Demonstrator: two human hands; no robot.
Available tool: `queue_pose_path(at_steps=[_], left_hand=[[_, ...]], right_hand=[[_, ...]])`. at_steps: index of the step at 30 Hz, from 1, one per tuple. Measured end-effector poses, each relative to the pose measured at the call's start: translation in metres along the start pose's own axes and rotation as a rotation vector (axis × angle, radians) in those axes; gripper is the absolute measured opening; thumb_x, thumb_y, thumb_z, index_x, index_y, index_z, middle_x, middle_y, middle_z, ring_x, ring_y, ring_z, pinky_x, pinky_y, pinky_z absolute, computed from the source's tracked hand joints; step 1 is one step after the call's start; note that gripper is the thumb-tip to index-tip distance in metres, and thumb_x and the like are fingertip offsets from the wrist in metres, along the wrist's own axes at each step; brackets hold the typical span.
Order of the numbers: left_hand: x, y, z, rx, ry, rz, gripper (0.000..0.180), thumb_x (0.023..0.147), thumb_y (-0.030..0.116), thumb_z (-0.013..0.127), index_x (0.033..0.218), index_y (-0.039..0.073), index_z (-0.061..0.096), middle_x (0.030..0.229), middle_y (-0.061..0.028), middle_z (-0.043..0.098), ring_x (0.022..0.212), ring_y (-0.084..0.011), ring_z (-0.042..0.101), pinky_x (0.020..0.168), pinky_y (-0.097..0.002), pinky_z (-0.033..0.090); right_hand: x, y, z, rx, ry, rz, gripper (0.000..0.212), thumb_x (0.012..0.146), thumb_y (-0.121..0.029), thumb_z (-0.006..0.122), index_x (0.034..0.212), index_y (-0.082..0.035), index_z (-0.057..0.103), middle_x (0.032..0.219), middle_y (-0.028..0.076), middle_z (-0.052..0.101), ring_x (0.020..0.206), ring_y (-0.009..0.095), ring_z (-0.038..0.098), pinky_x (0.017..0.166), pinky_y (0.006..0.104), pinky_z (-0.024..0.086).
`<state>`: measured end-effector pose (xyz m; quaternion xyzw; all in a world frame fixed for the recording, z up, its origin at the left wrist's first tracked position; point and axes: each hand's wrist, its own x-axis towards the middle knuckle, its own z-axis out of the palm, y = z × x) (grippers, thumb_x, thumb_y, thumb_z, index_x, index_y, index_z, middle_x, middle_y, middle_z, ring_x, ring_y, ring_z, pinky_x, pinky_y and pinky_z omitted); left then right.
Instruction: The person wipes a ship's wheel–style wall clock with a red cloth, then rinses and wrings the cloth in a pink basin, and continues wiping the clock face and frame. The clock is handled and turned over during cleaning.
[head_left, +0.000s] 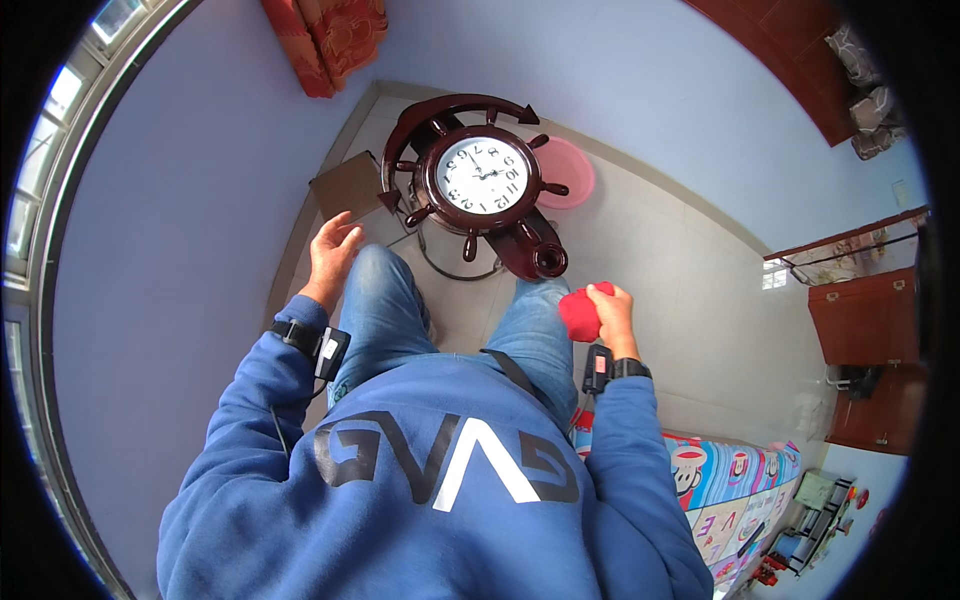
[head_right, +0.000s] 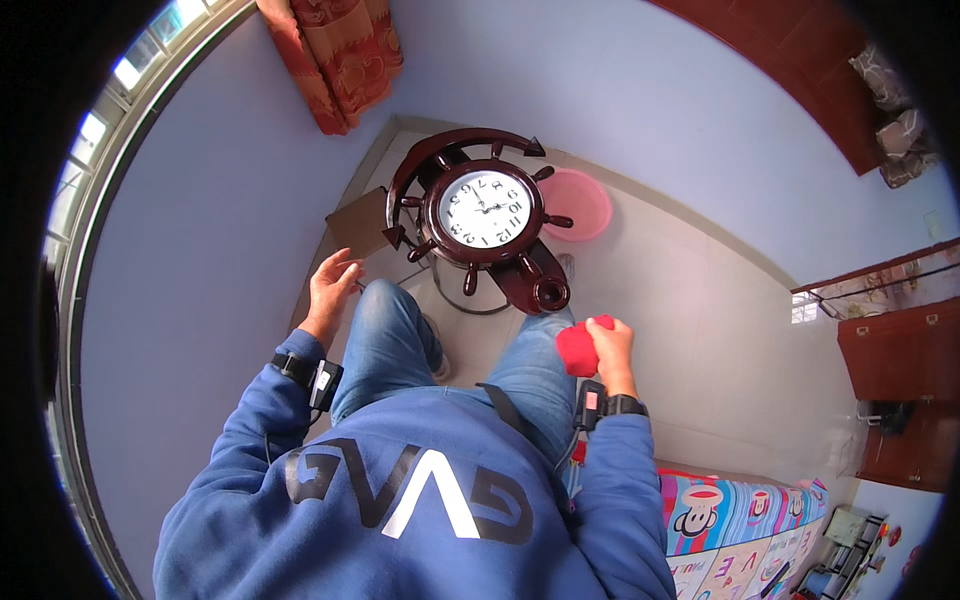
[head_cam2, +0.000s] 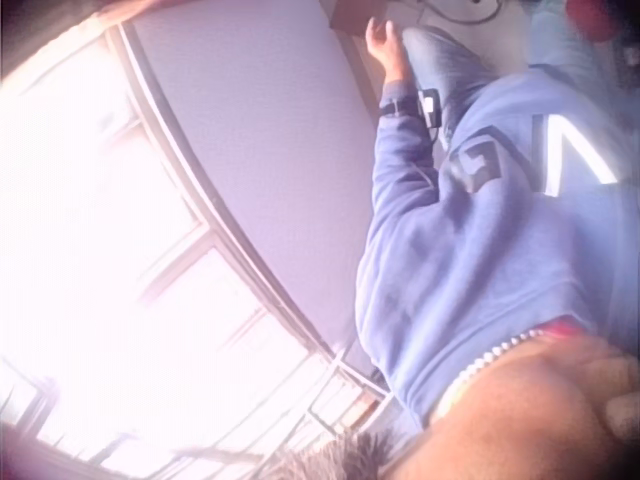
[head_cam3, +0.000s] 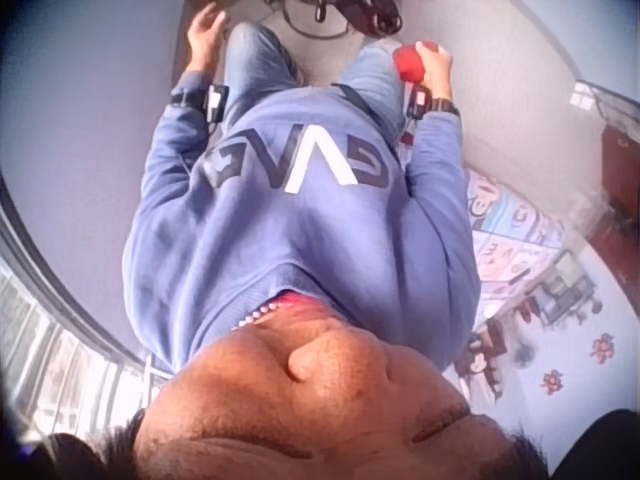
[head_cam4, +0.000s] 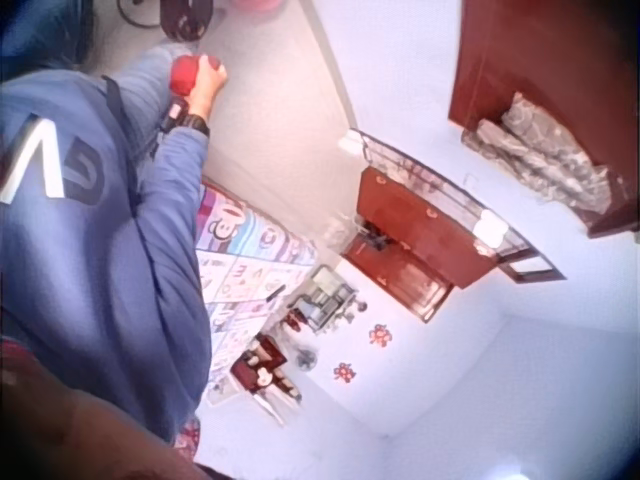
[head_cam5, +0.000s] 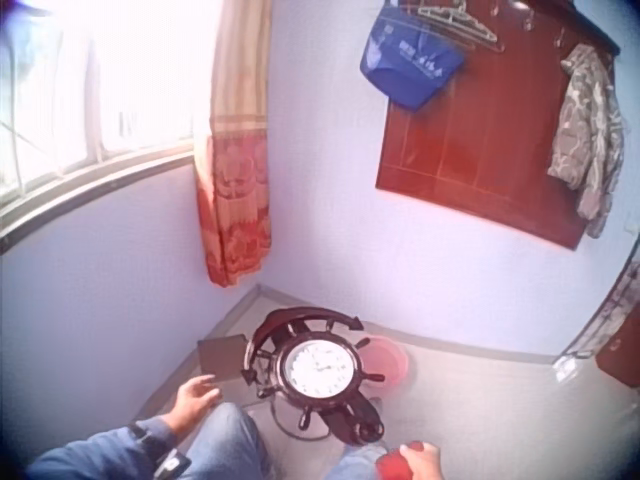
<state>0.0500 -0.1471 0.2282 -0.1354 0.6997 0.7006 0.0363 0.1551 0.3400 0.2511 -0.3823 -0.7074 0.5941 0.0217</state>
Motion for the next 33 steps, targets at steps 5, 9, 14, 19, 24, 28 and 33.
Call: queue_pose_path(at_steps=[5,9,14,19,24,28,33], left_hand=[[-0.004,0.002,0.025,0.041,-0.204,-0.022,0.044,0.094,0.020,0.069,0.135,0.008,0.057,0.118,-0.0121,0.069,0.102,-0.0208,0.067,0.081,-0.0350,0.053],[-0.015,0.001,0.051,0.027,-0.289,-0.110,0.044,0.090,0.012,0.072,0.130,0.000,0.059,0.110,-0.0150,0.070,0.095,-0.0191,0.067,0.083,-0.0329,0.055],[-0.015,-0.010,0.091,0.157,-0.529,-0.209,0.044,0.093,0.018,0.070,0.134,0.005,0.057,0.113,-0.0074,0.069,0.098,-0.0161,0.065,0.079,-0.0327,0.053],[0.001,-0.034,0.149,0.192,-0.730,-0.376,0.050,0.093,0.019,0.071,0.137,0.004,0.054,0.116,-0.0080,0.069,0.097,-0.0152,0.063,0.075,-0.0291,0.054],[-0.002,-0.044,0.200,0.334,-0.905,-0.531,0.054,0.092,0.023,0.072,0.137,0.001,0.052,0.117,-0.0128,0.070,0.104,-0.0217,0.066,0.088,-0.0343,0.055],[-0.001,-0.015,0.215,0.464,-0.987,-0.449,0.050,0.092,0.022,0.071,0.133,-0.001,0.055,0.111,-0.0128,0.072,0.103,-0.0200,0.067,0.091,-0.0335,0.054],[-0.010,0.044,0.219,0.327,-0.823,-0.701,0.054,0.092,0.023,0.071,0.138,0.001,0.052,0.120,-0.0113,0.068,0.105,-0.0184,0.065,0.079,-0.0313,0.055]], right_hand=[[-0.008,-0.026,-0.009,0.200,-0.041,-0.094,0.011,0.088,-0.008,0.072,0.094,0.001,0.068,0.088,0.008,0.070,0.078,0.017,0.067,0.071,0.0340,0.056],[0.035,-0.060,0.046,0.050,-0.071,-0.242,0.016,0.086,-0.014,0.075,0.093,0.000,0.069,0.088,0.006,0.071,0.076,0.017,0.067,0.070,0.0348,0.056],[0.063,-0.092,0.125,-0.799,-0.102,-0.291,0.056,0.072,-0.051,0.075,0.104,-0.006,0.070,0.108,0.016,0.071,0.099,0.040,0.067,0.083,0.0501,0.054],[0.053,-0.081,0.143,-1.172,-0.361,-0.378,0.085,0.067,-0.040,0.081,0.139,-0.010,0.045,0.131,0.016,0.054,0.122,0.040,0.052,0.097,0.0526,0.047],[0.078,-0.061,0.118,-0.938,-0.411,-0.588,0.048,0.070,-0.014,0.077,0.113,-0.008,0.059,0.104,0.014,0.065,0.099,0.039,0.062,0.080,0.0504,0.051],[0.096,-0.070,0.089,-0.394,-0.172,-0.187,0.030,0.071,-0.007,0.075,0.100,-0.005,0.065,0.091,0.012,0.070,0.084,0.032,0.069,0.076,0.0403,0.055],[0.117,-0.104,0.022,0.229,-0.249,0.456,0.025,0.086,-0.011,0.075,0.106,0.000,0.065,0.100,0.008,0.069,0.087,0.018,0.067,0.078,0.0338,0.056]])
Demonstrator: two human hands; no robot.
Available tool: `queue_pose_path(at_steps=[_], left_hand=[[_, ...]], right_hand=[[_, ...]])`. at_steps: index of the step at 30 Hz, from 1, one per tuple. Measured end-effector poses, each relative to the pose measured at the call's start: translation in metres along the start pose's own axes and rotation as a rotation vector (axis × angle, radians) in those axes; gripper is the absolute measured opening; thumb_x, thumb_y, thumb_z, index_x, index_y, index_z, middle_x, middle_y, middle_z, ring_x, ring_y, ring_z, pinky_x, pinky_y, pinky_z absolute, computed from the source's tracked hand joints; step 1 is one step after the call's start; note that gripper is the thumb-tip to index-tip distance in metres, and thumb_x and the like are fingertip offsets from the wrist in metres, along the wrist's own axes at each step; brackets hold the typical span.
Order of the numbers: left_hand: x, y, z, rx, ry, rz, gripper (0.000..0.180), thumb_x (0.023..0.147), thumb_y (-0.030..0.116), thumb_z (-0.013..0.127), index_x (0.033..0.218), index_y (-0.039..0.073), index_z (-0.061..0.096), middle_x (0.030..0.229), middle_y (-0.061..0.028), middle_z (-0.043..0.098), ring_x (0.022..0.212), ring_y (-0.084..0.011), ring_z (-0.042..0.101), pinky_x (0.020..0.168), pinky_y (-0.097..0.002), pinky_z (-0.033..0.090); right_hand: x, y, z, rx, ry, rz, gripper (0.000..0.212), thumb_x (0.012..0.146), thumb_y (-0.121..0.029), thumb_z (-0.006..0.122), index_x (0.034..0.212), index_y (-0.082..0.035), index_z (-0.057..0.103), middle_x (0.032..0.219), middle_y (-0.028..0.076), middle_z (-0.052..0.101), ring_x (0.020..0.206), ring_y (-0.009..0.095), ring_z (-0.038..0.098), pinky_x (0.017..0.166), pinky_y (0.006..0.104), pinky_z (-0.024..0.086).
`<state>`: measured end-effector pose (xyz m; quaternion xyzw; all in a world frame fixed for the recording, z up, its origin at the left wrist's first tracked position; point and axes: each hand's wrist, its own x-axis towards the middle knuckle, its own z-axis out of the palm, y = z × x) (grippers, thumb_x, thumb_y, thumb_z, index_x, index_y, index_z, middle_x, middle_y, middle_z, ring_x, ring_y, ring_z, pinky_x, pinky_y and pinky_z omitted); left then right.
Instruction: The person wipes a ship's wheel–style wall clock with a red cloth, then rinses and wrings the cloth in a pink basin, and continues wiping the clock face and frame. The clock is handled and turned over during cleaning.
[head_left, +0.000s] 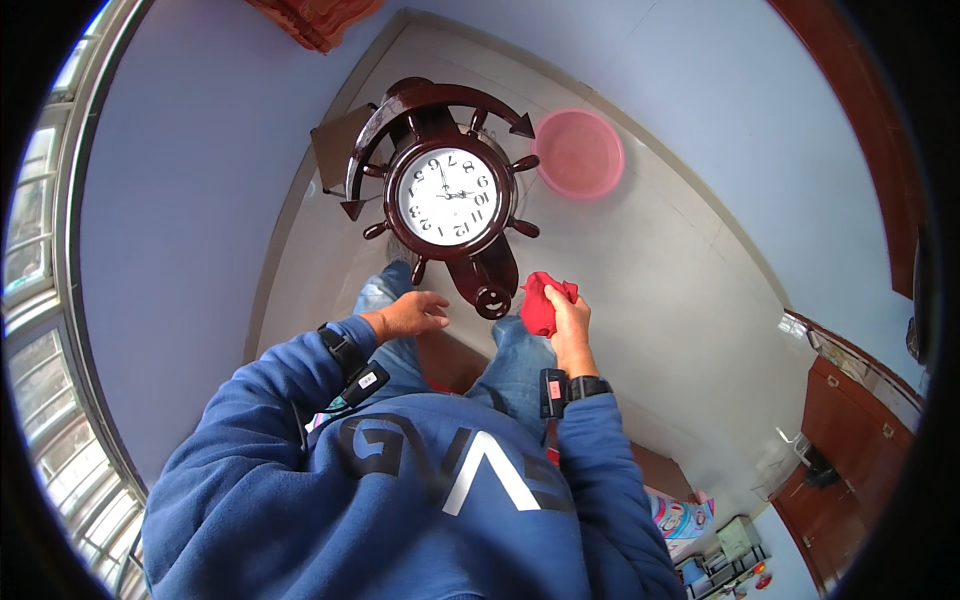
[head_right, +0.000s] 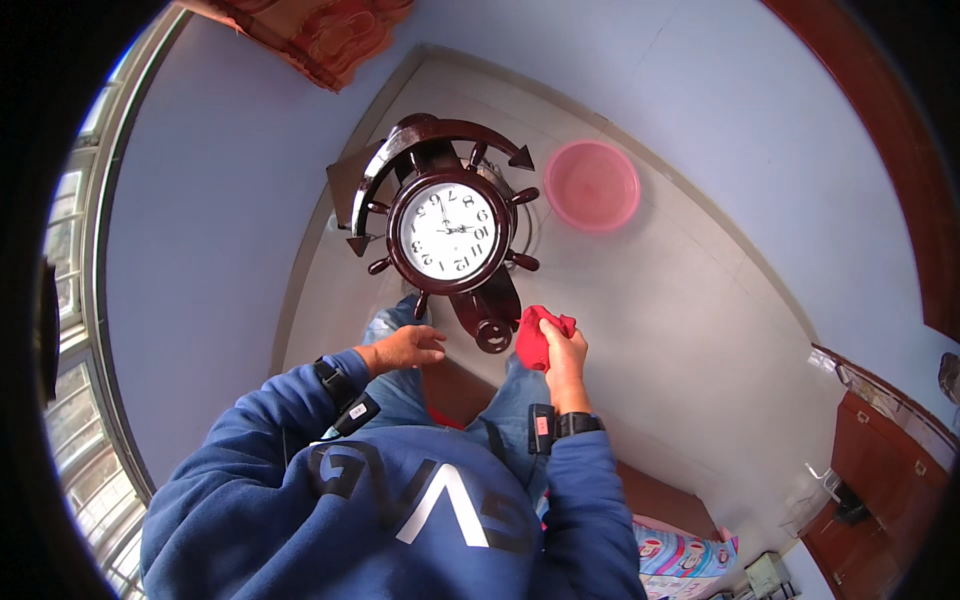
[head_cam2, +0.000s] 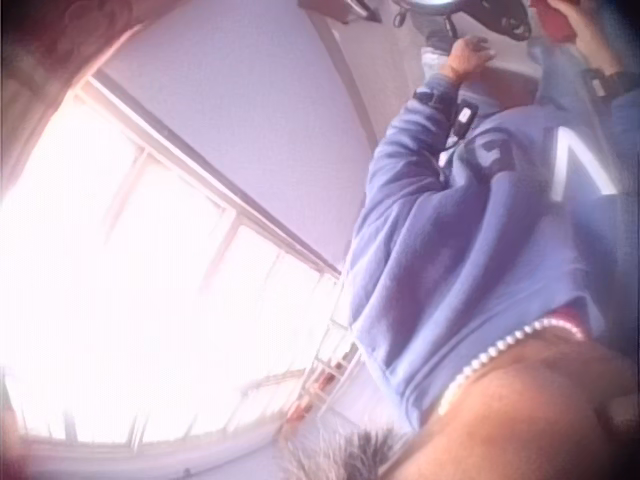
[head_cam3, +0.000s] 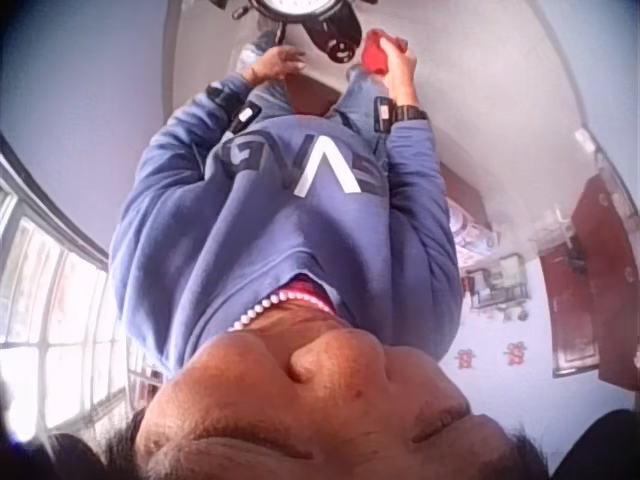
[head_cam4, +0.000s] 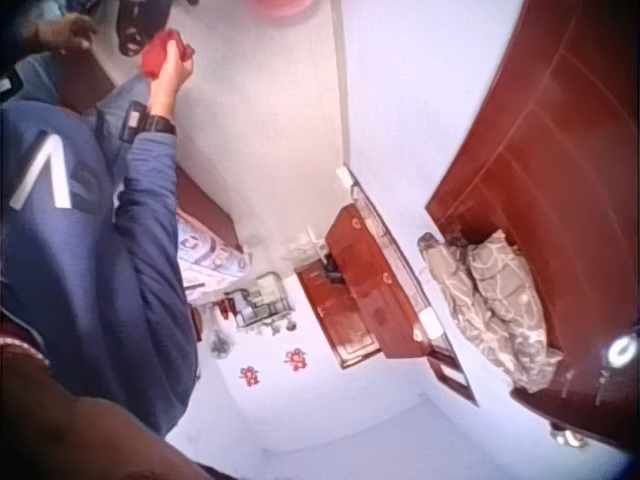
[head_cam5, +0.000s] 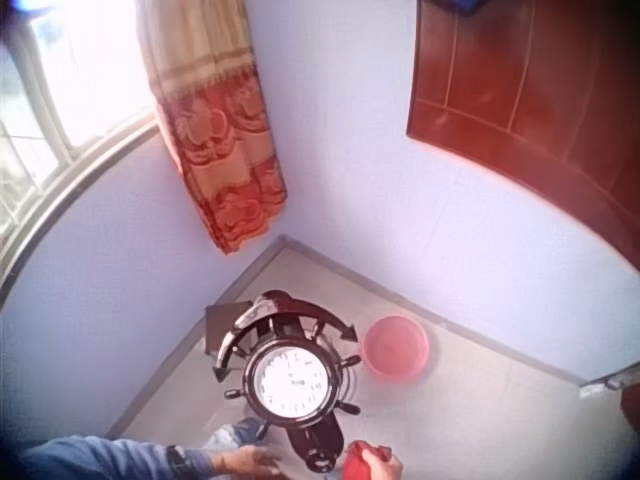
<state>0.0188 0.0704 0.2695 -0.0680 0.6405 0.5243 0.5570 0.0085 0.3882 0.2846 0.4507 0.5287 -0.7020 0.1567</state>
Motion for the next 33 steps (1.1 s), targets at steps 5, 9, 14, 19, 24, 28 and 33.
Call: queue_pose_path(at_steps=[5,9,14,19,24,28,33], left_hand=[[-0.018,0.005,0.042,-0.315,0.136,-0.133,0.063,0.091,0.023,0.072,0.145,0.003,0.045,0.127,-0.0143,0.065,0.108,-0.0213,0.064,0.078,-0.0353,0.056],[-0.001,-0.003,0.075,-0.402,0.192,-0.198,0.081,0.090,0.022,0.074,0.155,0.009,0.026,0.139,-0.0191,0.056,0.112,-0.0266,0.063,0.079,-0.0408,0.059],[0.036,-0.006,0.078,-0.472,0.203,-0.160,0.101,0.089,0.016,0.074,0.160,0.024,0.004,0.157,-0.0204,0.033,0.130,-0.0326,0.051,0.086,-0.0469,0.057],[0.070,-0.010,0.079,-0.711,0.065,-0.058,0.089,0.088,0.010,0.072,0.159,0.025,0.020,0.151,-0.0113,0.041,0.125,-0.0278,0.053,0.096,-0.0478,0.051],[0.076,-0.022,0.087,-0.916,0.164,0.032,0.082,0.086,-0.001,0.069,0.157,0.014,0.029,0.147,-0.0064,0.048,0.109,-0.0190,0.057,0.086,-0.0366,0.051],[0.055,-0.024,0.083,-0.784,0.395,-0.091,0.071,0.086,0.000,0.070,0.149,0.008,0.039,0.139,-0.0163,0.053,0.095,-0.0200,0.065,0.074,-0.0328,0.055],[0.038,0.011,0.113,-0.667,0.452,0.125,0.017,0.090,0.007,0.070,0.104,0.001,0.060,0.086,-0.0054,0.064,0.070,-0.0141,0.067,0.056,-0.0292,0.055]], right_hand=[[-0.004,-0.036,-0.023,-0.088,-0.118,0.114,0.035,0.087,-0.017,0.074,0.115,0.000,0.060,0.105,0.010,0.067,0.092,0.019,0.067,0.082,0.0343,0.055],[0.009,-0.028,-0.007,-0.219,-0.246,0.081,0.052,0.085,-0.016,0.077,0.127,0.001,0.051,0.115,0.012,0.063,0.101,0.021,0.064,0.085,0.0351,0.055],[0.052,0.029,0.046,-0.685,-0.274,-0.069,0.061,0.077,-0.024,0.082,0.127,-0.002,0.054,0.118,0.013,0.064,0.104,0.024,0.066,0.088,0.0380,0.054],[0.065,0.038,0.096,-1.242,-0.441,-0.132,0.043,0.077,-0.033,0.075,0.114,-0.013,0.067,0.115,0.016,0.067,0.104,0.033,0.067,0.089,0.0412,0.053],[0.034,-0.001,0.105,-1.814,-0.519,-0.371,0.029,0.077,-0.031,0.069,0.104,-0.019,0.072,0.103,0.016,0.069,0.101,0.036,0.066,0.087,0.0448,0.053],[0.034,-0.029,0.060,-1.614,-0.509,-0.190,0.035,0.081,-0.033,0.073,0.106,-0.009,0.071,0.107,0.014,0.071,0.094,0.032,0.070,0.085,0.0436,0.055],[0.055,-0.059,-0.031,-0.488,-0.360,0.318,0.041,0.095,-0.033,0.063,0.117,0.001,0.063,0.116,0.013,0.068,0.109,0.029,0.065,0.093,0.0433,0.052]])
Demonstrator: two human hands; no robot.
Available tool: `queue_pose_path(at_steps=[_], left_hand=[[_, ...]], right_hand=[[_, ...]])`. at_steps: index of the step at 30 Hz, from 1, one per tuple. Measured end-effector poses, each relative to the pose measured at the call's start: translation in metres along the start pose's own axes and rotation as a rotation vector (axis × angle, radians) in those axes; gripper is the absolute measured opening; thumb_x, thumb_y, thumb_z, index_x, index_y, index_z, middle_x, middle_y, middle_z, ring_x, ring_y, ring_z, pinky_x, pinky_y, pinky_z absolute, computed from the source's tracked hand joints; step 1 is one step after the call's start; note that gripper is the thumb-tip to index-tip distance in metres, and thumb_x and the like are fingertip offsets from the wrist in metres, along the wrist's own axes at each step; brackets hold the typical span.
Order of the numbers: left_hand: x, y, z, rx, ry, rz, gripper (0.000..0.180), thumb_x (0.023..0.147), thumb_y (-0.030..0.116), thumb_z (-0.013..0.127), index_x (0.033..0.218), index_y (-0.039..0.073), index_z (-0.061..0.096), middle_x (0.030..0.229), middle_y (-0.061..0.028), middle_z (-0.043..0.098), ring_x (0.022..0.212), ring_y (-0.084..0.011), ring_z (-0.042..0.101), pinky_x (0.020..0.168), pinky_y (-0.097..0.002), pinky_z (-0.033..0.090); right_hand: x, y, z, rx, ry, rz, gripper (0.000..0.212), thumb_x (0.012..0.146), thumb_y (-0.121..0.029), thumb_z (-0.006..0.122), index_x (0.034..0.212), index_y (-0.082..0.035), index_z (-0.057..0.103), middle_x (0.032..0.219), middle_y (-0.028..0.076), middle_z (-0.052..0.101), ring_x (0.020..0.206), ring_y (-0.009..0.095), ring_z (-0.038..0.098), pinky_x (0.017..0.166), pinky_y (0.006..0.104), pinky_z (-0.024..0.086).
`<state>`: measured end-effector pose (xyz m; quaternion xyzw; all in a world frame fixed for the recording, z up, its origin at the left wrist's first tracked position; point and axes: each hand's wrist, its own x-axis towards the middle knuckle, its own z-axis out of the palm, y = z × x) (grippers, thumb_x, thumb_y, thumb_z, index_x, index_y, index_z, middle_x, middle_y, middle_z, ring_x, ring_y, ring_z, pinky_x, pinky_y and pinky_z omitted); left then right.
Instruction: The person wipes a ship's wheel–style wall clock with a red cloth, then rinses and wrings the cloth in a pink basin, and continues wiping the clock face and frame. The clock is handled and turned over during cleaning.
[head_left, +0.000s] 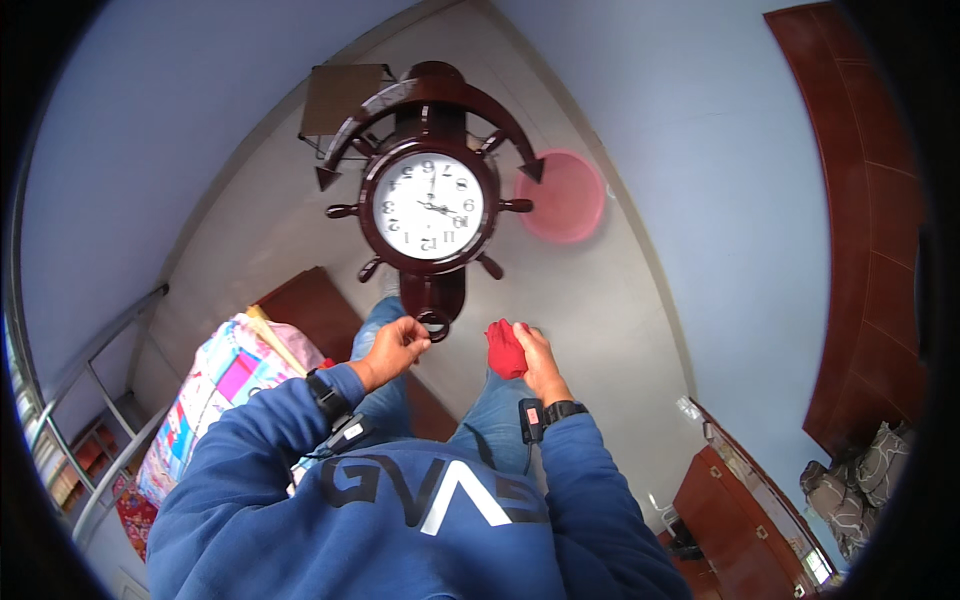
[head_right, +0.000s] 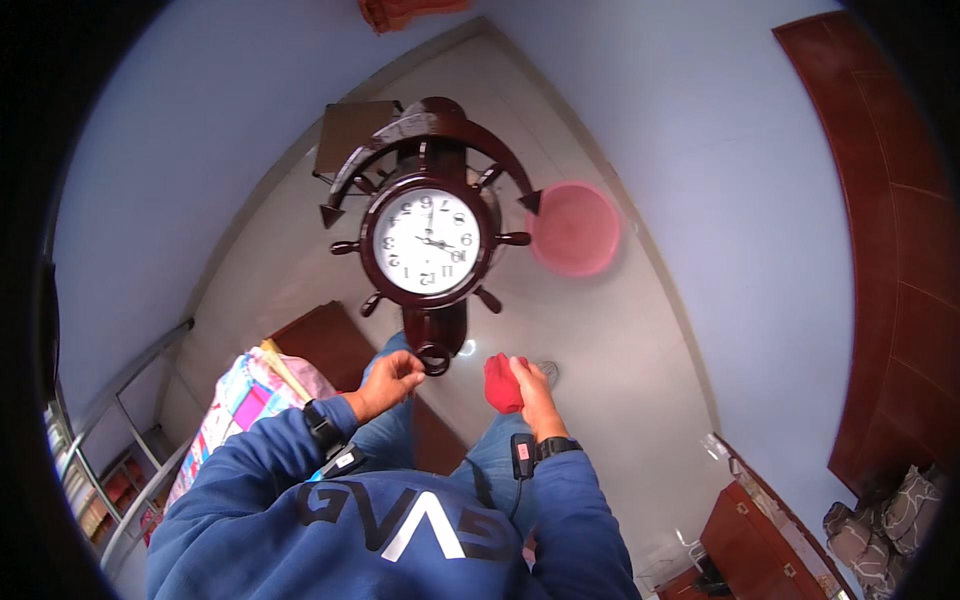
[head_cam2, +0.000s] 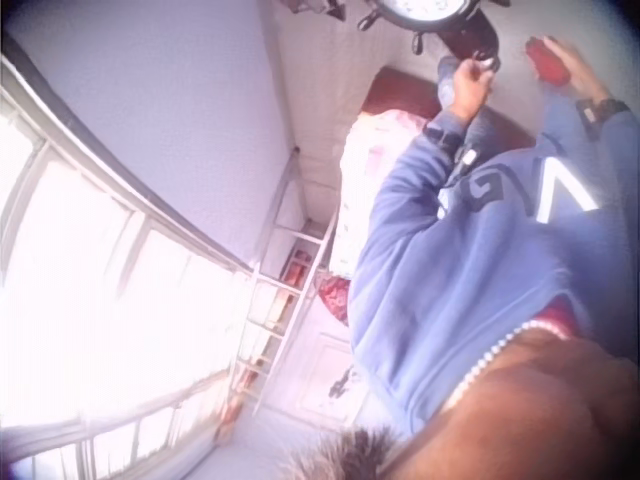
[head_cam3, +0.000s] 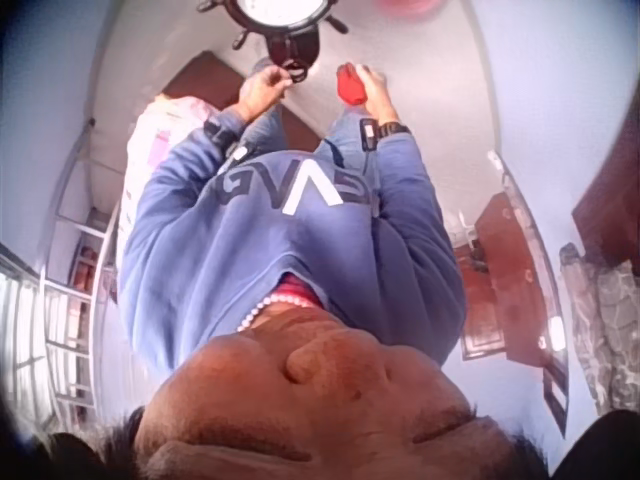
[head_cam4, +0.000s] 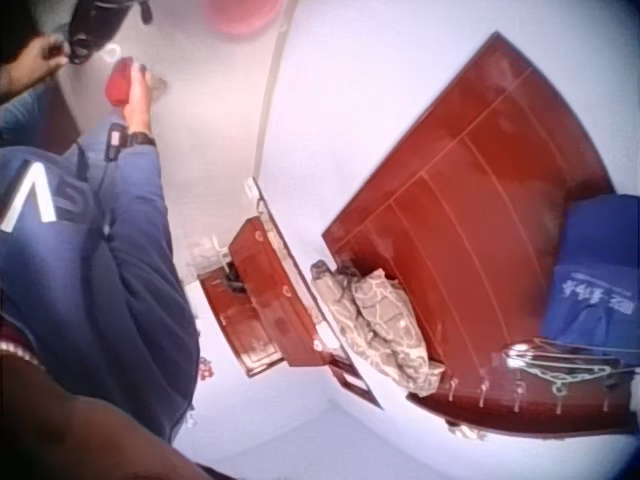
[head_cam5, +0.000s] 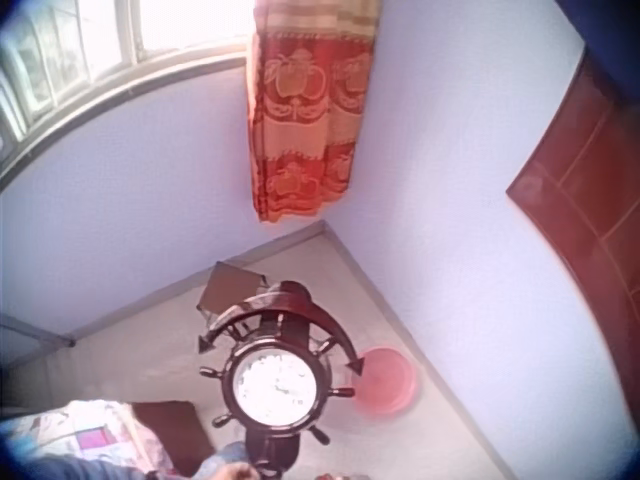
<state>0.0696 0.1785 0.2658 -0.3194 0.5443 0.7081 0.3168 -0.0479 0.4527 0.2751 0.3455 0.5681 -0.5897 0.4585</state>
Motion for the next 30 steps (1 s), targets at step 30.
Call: queue_pose_path(at_steps=[30], left_hand=[[0.364,0.042,0.298,-0.354,0.492,0.275,0.019,0.080,0.010,0.081,0.093,0.001,0.069,0.098,-0.0088,0.070,0.089,-0.0191,0.067,0.077,-0.0300,0.055]], right_hand=[[0.228,-0.193,-0.249,-0.651,0.143,-0.694,0.017,0.080,-0.012,0.079,0.090,-0.003,0.067,0.110,0.015,0.066,0.099,0.023,0.064,0.088,0.0345,0.050]])
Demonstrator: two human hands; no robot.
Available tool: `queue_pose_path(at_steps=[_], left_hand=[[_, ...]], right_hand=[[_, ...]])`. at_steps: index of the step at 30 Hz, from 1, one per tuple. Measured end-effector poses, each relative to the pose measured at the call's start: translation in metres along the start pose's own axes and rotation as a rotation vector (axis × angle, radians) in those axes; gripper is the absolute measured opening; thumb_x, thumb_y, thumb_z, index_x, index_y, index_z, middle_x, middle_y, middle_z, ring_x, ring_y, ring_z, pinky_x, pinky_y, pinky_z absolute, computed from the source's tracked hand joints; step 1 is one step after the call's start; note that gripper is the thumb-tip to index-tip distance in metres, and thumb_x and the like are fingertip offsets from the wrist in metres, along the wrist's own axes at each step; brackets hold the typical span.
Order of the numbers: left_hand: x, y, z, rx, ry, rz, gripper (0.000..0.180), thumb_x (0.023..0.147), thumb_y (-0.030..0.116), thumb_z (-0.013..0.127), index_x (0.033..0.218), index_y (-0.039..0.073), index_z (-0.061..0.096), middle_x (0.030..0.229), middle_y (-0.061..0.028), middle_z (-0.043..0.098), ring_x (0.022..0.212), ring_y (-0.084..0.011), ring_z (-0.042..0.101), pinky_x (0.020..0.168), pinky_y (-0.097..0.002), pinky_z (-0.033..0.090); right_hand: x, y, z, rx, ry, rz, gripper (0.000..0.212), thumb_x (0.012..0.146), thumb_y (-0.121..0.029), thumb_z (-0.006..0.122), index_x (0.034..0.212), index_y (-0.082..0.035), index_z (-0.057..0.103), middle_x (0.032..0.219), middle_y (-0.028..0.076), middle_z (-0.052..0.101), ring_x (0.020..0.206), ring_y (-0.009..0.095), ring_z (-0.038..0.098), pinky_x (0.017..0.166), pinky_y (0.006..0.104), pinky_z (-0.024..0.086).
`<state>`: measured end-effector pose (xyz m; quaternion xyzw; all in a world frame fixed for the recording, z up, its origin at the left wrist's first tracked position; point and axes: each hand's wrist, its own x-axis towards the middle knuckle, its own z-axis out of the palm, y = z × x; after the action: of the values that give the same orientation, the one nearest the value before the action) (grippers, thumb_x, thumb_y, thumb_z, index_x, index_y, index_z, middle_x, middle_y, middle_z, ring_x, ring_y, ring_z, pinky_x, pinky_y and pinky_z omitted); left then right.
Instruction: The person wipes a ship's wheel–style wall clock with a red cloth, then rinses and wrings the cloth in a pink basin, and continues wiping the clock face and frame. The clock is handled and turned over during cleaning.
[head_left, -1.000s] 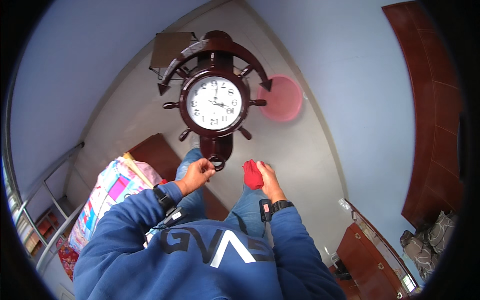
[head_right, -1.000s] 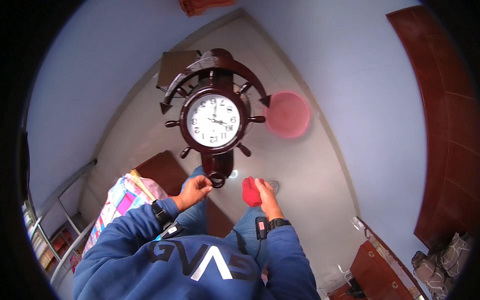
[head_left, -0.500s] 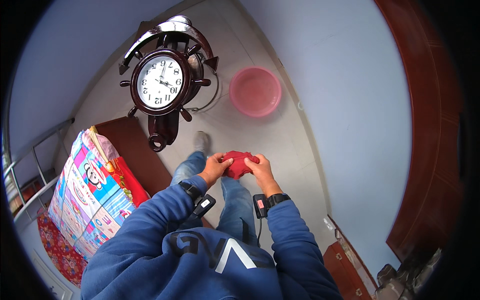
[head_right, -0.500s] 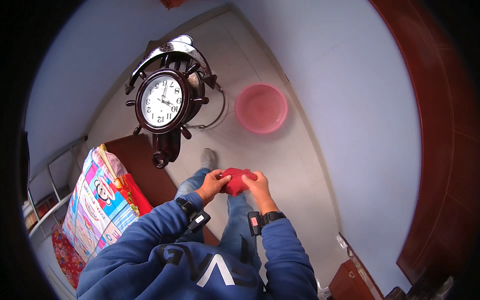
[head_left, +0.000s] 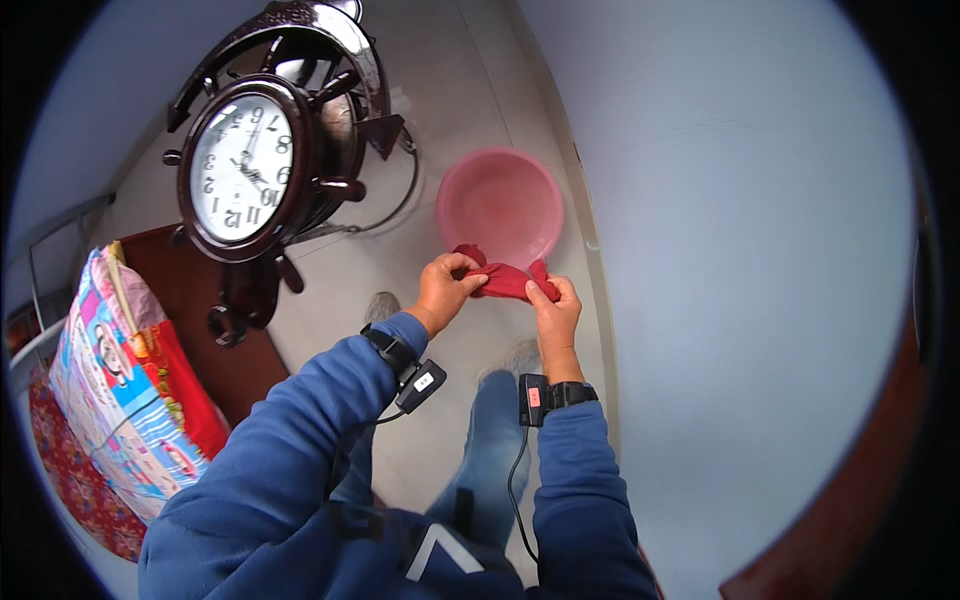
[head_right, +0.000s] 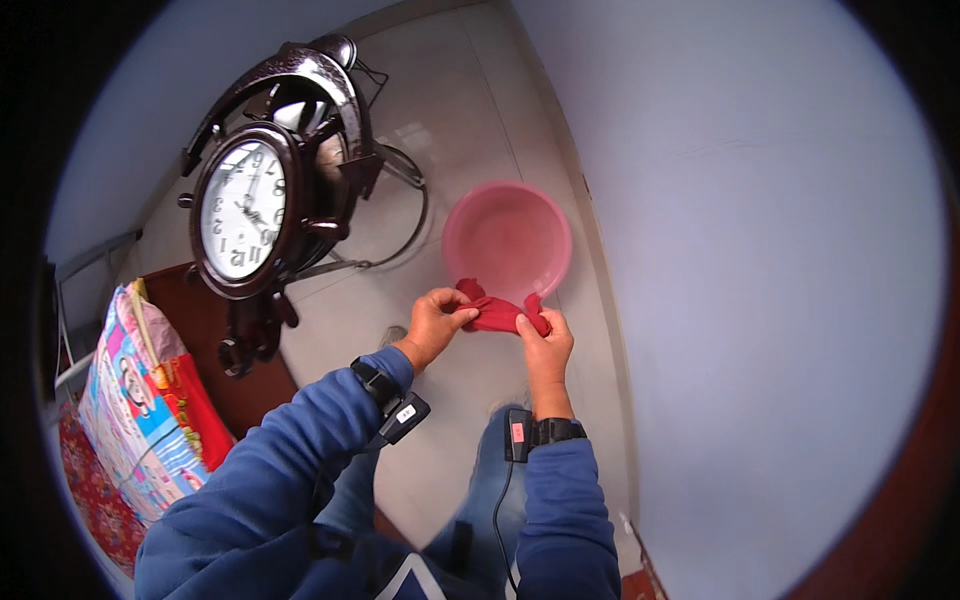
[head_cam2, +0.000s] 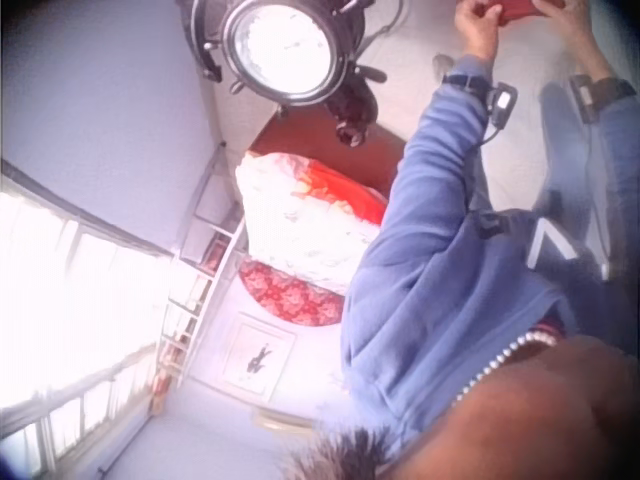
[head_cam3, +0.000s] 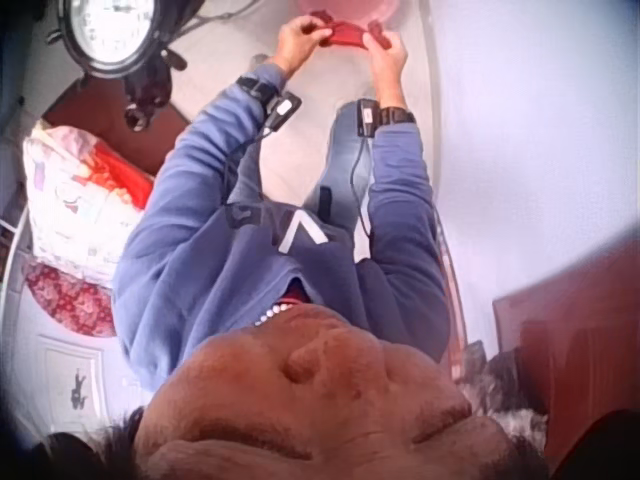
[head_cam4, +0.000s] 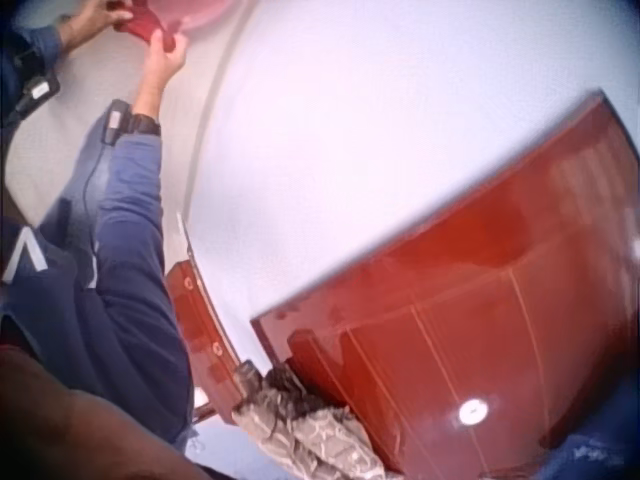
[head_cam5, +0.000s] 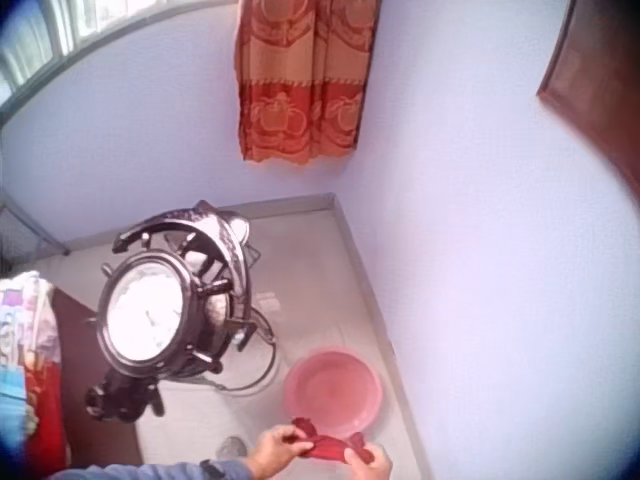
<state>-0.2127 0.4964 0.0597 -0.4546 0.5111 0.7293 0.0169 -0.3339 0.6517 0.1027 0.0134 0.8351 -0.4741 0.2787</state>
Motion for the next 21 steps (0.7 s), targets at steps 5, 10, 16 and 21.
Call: queue_pose_path(at_steps=[5,10,16,21], left_hand=[[0.092,-0.088,0.027,0.300,0.300,0.392,0.017,0.072,0.006,0.082,0.087,0.007,0.072,0.120,-0.0133,0.064,0.108,-0.0305,0.062,0.089,-0.0349,0.052],[0.157,-0.175,0.038,0.327,0.086,0.221,0.018,0.075,-0.002,0.074,0.091,0.007,0.073,0.126,-0.0146,0.062,0.114,-0.0331,0.060,0.095,-0.0375,0.051],[0.209,-0.230,0.040,0.510,0.187,0.342,0.048,0.075,-0.007,0.067,0.122,0.004,0.062,0.135,-0.0228,0.053,0.124,-0.0376,0.054,0.104,-0.0387,0.045],[0.256,-0.227,0.050,0.373,0.230,0.161,0.062,0.078,0.008,0.074,0.135,0.001,0.050,0.135,-0.0276,0.050,0.128,-0.0429,0.048,0.108,-0.0446,0.041]], right_hand=[[0.094,0.086,0.022,-0.502,-0.016,-0.479,0.019,0.069,0.000,0.077,0.084,-0.006,0.067,0.140,0.021,0.050,0.125,0.040,0.049,0.105,0.0430,0.043],[0.156,0.168,0.044,-0.860,-0.162,-0.361,0.029,0.074,0.002,0.066,0.098,-0.012,0.075,0.147,0.020,0.044,0.127,0.043,0.047,0.109,0.0463,0.041],[0.197,0.229,0.104,-1.116,-0.617,-0.501,0.055,0.088,-0.005,0.054,0.137,-0.031,0.059,0.161,0.009,0.029,0.147,0.041,0.025,0.113,0.0591,0.031],[0.232,0.239,0.126,-1.277,-0.588,-0.481,0.045,0.092,-0.016,0.054,0.134,-0.030,0.061,0.157,0.008,0.033,0.146,0.039,0.026,0.110,0.0668,0.029]])
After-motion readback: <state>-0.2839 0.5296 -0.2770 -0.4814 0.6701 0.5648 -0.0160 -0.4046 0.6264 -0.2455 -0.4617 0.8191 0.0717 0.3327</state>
